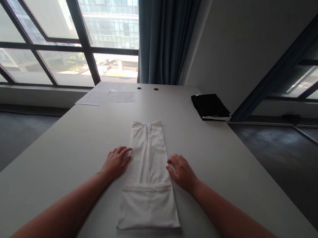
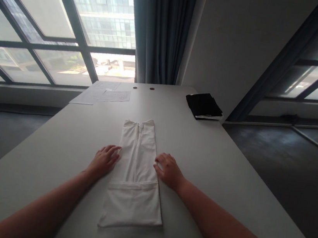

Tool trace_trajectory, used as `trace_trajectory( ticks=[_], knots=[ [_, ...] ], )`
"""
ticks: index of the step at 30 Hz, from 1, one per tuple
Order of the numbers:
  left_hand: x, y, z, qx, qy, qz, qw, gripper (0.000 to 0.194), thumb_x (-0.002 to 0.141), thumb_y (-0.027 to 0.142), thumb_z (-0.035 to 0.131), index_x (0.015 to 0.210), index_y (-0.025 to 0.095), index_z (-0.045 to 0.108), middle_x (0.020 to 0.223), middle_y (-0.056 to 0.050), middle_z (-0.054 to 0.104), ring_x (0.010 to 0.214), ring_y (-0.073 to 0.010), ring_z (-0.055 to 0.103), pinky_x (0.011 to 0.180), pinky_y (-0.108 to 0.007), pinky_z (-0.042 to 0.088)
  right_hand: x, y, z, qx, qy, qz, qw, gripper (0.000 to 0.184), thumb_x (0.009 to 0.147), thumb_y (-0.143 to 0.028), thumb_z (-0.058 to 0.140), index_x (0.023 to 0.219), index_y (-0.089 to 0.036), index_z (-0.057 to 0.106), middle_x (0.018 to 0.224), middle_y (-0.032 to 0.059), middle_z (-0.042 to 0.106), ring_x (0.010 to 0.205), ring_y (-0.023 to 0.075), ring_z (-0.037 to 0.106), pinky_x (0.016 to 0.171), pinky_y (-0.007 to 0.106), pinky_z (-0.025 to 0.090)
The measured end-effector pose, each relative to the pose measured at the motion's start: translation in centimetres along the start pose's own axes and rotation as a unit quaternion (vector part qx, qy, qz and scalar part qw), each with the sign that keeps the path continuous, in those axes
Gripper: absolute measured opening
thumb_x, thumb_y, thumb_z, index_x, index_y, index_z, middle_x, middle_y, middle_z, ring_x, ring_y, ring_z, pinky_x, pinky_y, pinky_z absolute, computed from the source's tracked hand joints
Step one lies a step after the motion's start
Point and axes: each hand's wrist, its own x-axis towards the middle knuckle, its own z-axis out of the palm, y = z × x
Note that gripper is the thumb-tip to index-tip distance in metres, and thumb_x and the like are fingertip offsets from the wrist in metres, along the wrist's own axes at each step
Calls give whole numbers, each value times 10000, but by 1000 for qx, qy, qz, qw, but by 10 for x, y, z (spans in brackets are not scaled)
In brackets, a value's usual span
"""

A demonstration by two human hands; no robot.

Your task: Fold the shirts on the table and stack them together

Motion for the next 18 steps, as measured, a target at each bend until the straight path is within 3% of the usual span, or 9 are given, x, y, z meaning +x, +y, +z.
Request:
trace_trajectory(
  ticks=[4, 9, 13, 18],
  knots=[
    [77, -9, 12, 29, -23, -25, 999, 466, 1056, 443, 406, 1456, 305, 601, 1512, -101, 593, 1440, -308, 483, 1179, -556, 368, 79, 31, 16, -42, -17, 61, 997, 506, 1018, -349, 523, 1512, -239, 542, 1464, 129, 621, 1360, 282, 519, 1106, 453, 405],
    [149, -26, 24, 16, -33, -58, 998, 495, 1045, 438, 414, 1493, 295, 569, 1538, -98, 580, 1498, -297, 439, 1240, -532, 302, 157, 59, 30, -61, -39, 145, 987, 515, 1075, -436, 414, 1557, -290, 520, 1557, 78, 561, 1486, 296, 414, 1173, 532, 342],
    [181, -39, 31, 2, -33, -54, 998, 538, 990, 403, 518, 1509, 264, 537, 1518, -112, 595, 1448, -295, 498, 1231, -506, 329, 191, 76, 34, -31, -10, 166, 986, 475, 1071, -398, 442, 1491, -247, 605, 1515, 101, 599, 1432, 261, 496, 1177, 460, 377],
    [197, -47, 34, -57, -5, -26, 998, 515, 943, 340, 578, 1447, 234, 585, 1417, -105, 659, 1333, -284, 589, 1191, -452, 402, 204, 85, 36, 32, 31, 162, 986, 462, 975, -301, 609, 1425, -216, 669, 1451, 91, 655, 1320, 235, 614, 1157, 370, 437]
  ],
)
